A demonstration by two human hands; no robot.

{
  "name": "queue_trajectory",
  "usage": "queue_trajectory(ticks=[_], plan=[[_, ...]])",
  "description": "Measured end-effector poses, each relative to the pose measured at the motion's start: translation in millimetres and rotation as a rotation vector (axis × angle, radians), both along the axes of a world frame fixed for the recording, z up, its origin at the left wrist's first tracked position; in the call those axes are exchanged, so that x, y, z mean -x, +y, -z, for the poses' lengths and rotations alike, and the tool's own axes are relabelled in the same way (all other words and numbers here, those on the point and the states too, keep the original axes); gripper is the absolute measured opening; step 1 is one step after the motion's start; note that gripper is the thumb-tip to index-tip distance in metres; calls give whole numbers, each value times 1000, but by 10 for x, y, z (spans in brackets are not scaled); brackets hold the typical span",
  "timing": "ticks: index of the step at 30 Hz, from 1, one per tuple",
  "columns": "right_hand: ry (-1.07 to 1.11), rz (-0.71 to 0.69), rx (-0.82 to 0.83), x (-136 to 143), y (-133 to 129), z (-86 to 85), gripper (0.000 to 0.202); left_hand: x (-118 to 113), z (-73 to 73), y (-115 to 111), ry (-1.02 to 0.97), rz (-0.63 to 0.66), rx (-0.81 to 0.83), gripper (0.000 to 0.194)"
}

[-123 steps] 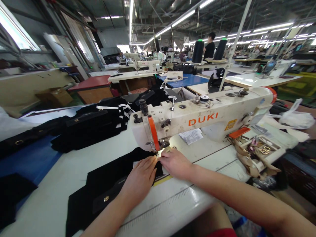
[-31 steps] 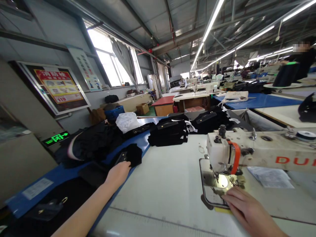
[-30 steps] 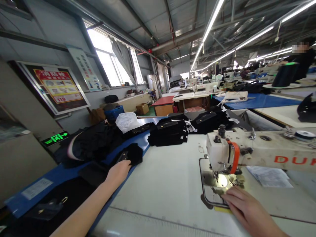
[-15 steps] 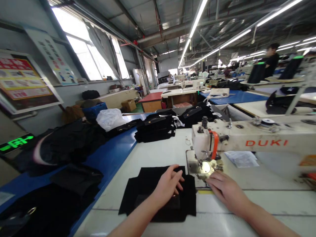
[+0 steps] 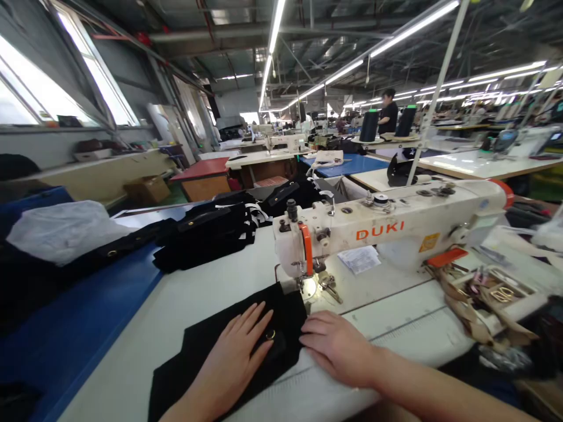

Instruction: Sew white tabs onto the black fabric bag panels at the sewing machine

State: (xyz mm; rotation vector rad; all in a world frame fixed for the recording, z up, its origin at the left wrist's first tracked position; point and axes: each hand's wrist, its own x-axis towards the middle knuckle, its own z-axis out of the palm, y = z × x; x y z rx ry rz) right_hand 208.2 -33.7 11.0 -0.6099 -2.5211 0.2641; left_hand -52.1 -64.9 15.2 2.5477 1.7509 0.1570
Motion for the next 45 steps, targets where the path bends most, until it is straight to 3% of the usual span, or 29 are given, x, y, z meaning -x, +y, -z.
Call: queue_trajectory(ticks=[4,6,9,11,17,21,25,28,33,35,38,41,45], plan=[[-5,110,-6,-262,318,-111,20,56,-6,178,5,21,-19,51],[-14,291,8,-529,581,-176,21,89,13,215,0,25,-37,51],[-166,690,95,-940,920,-229,18,119,50,242,-1,33,-42,52],[-221,770,124,-1116,1043,-216,14,123,75,256,-11,37,-51,51],[-235,797,124,-1164,1057,-93,21,173,131,280,-49,65,-136,49],[-188,790,97,-1178,1016,-128,20,203,97,251,-73,110,-203,48],[-117,743,49,-1138,869,-219,21,-21,-17,118,-283,42,-178,43],[19,593,-7,-899,594,-258,24,-397,-94,2,-603,-111,-5,45],[108,323,12,-271,10,-252,25,-909,-153,-44,-1167,-320,485,59],[152,275,98,-115,-113,-241,24,-920,-168,-53,-1228,-413,555,53],[296,261,362,-46,-111,-213,18,-773,-186,-96,-1232,-495,533,46],[408,295,757,-44,18,-152,26,-606,-210,-124,-1203,-510,520,52],[483,180,1256,45,174,-44,36,-510,-257,-85,-1162,-486,560,61]])
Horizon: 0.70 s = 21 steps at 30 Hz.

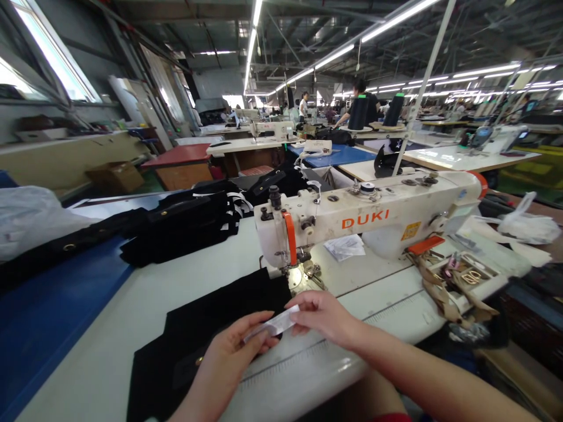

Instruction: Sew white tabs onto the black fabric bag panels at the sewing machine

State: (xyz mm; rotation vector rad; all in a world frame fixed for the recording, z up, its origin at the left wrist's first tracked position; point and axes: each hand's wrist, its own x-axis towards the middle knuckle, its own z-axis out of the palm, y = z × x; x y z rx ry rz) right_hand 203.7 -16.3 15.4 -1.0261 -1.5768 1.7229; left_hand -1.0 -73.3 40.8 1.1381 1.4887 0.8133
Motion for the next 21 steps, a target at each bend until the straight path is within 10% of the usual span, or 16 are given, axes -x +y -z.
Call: queue_trajectory(ticks=[4,9,13,16,21], plan=[[93,53,124,133,58,46,41,43,8,38,271,47,-146,54],[132,89,270,274,92,29,37,35,67,61,960,343,-992,35],[86,44,264,321,137,-1,24,-15,53,171,1107,439,-1373,30],[-91,72,-35,259,154,-50,13,-5,77,287,1069,443,-1385,29],[-498,27,-1007,77,50,-37,17,144,241,427,977,390,-1261,30]])
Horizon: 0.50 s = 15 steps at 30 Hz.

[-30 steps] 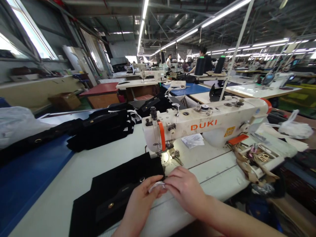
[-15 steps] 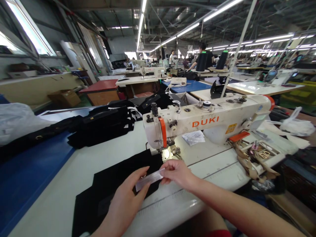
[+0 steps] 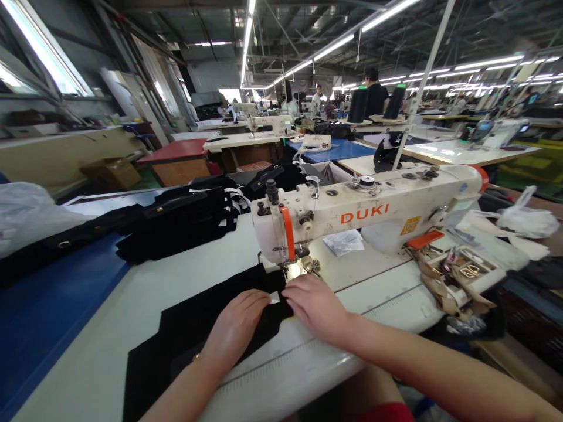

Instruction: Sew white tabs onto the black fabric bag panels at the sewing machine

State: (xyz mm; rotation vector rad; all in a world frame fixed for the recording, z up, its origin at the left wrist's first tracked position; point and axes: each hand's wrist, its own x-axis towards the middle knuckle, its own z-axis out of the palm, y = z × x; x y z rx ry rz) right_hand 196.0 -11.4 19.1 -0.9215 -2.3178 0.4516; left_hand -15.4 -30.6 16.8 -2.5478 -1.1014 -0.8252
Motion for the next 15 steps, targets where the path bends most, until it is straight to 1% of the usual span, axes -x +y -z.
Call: queue_trajectory(ticks=[1,3,6,9,13,15], plan=[[-82,-64,-100,-18,-35,34,18,39,27,14,-20,-6,38,30],[-183,-131,-194,-28,-97,113,21,109,57,31,-41,-9,104,30],[-245,-115,-240,-9,-148,189,23,166,50,44,-36,-3,130,29],[-278,-118,-269,4,-156,182,21,135,3,62,-29,-13,74,27],[-274,-105,-281,-9,-162,155,21,-6,-62,110,-30,-54,-50,23],[-272,-104,-282,-20,-169,158,21,-68,-63,145,28,-15,-81,24]])
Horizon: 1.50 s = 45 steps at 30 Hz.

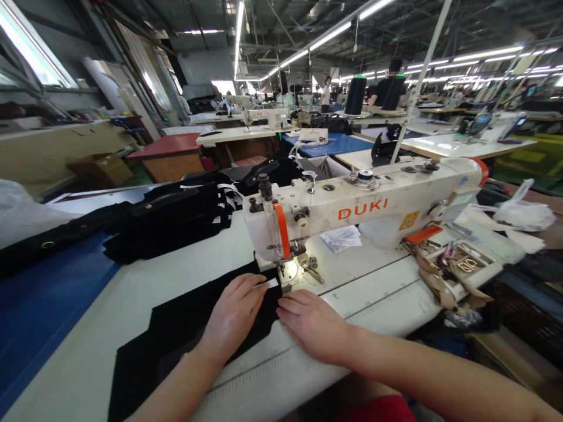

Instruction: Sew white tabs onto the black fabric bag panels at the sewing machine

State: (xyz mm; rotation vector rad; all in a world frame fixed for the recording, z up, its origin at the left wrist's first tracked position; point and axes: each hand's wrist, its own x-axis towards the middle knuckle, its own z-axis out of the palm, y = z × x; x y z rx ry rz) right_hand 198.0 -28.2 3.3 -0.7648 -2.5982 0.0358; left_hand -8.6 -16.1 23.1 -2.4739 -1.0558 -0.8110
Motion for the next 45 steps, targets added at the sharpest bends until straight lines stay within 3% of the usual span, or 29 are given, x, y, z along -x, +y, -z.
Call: queue_trajectory(ticks=[4,8,16,25,45], plan=[[-13,-14,7,-22,-7,11,21,-32,60,65,119,97,84,29],[-4,-23,1,-32,-4,16,21,22,100,95,166,92,184,27],[-1,-18,23,-26,-13,15,21,75,19,137,300,122,175,29],[-14,-12,62,-30,-24,-2,24,115,117,169,273,144,181,33],[-14,2,71,-36,-30,-1,25,98,141,162,263,142,120,35]])
